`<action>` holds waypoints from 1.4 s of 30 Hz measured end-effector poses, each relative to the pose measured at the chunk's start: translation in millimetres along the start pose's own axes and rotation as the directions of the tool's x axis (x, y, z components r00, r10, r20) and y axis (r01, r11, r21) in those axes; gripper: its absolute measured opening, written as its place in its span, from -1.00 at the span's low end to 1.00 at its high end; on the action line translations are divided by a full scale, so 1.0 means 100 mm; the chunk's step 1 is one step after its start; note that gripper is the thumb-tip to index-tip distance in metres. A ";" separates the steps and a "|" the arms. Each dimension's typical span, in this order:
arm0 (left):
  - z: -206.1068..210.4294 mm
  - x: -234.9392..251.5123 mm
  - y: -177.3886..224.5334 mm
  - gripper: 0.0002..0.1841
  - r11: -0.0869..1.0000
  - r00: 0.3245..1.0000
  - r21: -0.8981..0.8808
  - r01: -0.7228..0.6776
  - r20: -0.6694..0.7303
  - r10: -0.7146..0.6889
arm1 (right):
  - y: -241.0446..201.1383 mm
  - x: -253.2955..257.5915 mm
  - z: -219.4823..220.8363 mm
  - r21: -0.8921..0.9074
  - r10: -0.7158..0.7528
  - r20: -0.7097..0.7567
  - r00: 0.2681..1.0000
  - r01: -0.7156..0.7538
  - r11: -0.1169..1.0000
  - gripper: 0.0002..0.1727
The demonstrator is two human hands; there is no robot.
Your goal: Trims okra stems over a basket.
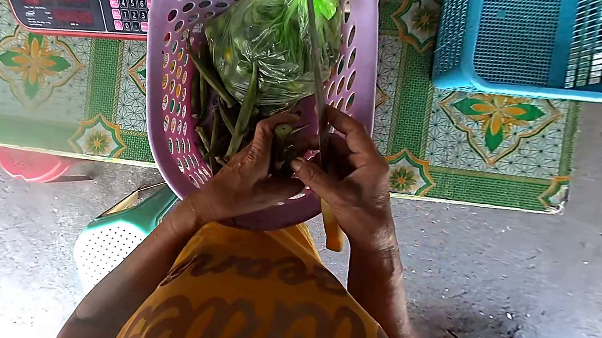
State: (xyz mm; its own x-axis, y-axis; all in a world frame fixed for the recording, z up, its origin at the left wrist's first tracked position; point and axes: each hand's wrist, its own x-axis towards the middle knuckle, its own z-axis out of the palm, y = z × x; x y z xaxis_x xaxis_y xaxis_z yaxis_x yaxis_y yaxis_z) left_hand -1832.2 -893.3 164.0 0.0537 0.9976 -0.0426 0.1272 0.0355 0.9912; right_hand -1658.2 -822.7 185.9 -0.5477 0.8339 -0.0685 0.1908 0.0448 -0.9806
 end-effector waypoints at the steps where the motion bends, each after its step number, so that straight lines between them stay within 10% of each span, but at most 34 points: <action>1: -0.05 -0.03 -0.03 -0.21 0.984 0.998 -0.175 0.044 0.053 -0.035 | 0.01 0.00 -0.04 0.015 -0.015 0.009 1.000 0.015 1.000 -0.17; 7: -0.08 -0.03 -0.05 -0.73 0.864 0.976 -0.472 0.177 0.198 -0.092 | 0.01 0.02 -0.19 0.116 -0.066 0.046 0.997 0.060 0.991 -0.19; 18: 0.01 0.00 -0.09 -0.70 0.980 0.975 0.017 -0.196 -0.104 0.197 | 0.08 -0.16 -0.14 -0.306 -0.043 -0.060 0.997 0.023 0.952 -0.12; 42: 0.09 -0.01 -0.13 -0.72 0.967 0.967 -0.008 -0.255 -0.020 0.254 | 0.09 -0.19 -0.10 -0.616 -0.315 -0.039 0.948 0.226 0.755 -0.16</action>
State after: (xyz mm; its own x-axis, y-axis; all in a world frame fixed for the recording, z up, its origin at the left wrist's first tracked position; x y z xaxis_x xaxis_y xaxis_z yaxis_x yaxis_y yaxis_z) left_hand -1825.2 -895.7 149.9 0.0642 0.9748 0.2135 0.1012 -0.2192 0.9704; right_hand -1638.5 -832.5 179.9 -0.5479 0.7979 0.2513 0.5223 0.5609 -0.6423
